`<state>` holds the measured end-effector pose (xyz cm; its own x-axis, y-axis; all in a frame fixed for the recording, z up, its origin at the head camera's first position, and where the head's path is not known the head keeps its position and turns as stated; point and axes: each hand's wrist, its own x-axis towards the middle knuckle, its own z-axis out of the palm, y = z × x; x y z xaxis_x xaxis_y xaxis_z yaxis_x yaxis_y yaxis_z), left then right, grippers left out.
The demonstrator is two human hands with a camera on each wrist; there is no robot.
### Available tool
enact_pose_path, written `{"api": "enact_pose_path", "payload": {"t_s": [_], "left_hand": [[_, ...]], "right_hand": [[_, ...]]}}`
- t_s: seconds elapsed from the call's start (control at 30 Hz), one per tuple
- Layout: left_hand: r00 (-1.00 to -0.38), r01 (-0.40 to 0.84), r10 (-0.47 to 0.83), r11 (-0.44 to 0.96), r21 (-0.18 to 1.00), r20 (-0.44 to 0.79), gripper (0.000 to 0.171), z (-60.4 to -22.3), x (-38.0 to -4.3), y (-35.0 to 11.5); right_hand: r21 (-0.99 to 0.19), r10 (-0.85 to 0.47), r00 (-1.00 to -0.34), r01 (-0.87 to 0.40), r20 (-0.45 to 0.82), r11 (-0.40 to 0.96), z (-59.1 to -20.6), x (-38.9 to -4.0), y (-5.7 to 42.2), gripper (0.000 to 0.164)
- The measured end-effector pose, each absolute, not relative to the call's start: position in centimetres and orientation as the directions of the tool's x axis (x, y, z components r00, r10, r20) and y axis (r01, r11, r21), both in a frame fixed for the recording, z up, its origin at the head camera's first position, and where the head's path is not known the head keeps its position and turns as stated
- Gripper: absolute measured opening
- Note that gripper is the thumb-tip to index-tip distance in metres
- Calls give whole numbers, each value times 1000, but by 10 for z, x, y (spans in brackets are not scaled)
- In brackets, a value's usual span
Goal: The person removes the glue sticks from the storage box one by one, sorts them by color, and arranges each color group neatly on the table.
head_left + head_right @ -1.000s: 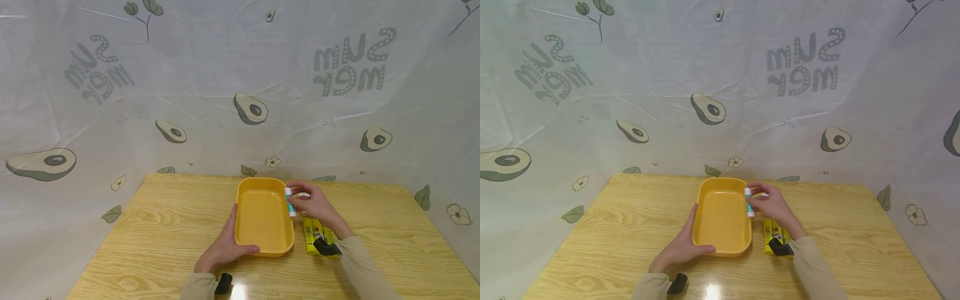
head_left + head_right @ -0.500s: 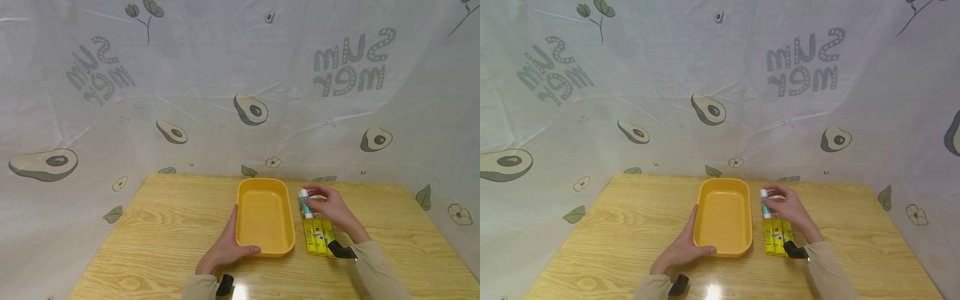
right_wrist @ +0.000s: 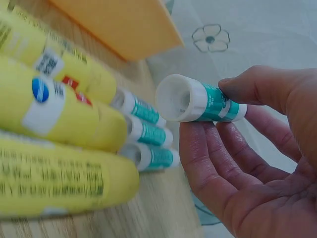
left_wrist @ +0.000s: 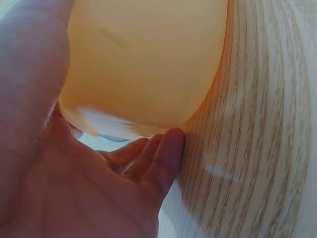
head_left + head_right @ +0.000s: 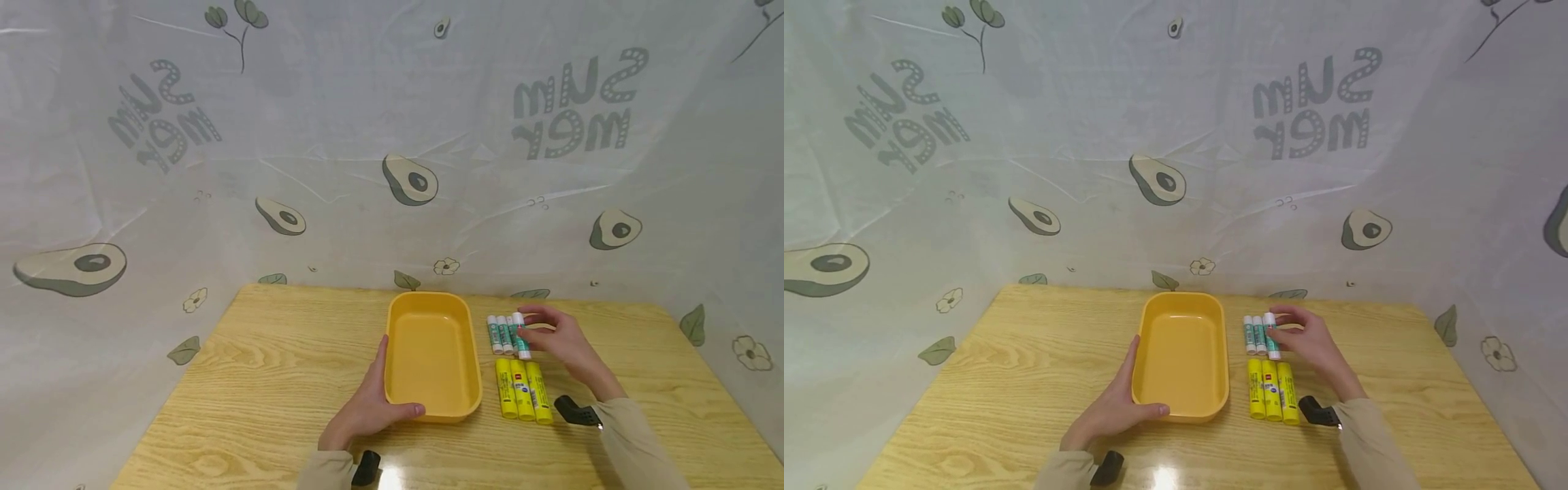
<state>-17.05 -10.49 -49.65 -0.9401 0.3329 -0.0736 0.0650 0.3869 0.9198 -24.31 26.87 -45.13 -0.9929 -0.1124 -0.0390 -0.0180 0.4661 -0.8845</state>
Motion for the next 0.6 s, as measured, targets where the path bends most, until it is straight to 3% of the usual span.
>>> {"api": "enact_pose_path", "payload": {"t_s": [0.6], "left_hand": [[-939,73,336,402,913,-73,134,-497,-171,-106]], "right_hand": [[-880,-75,-991,64,-112,470,-467,-261,294,61]]}}
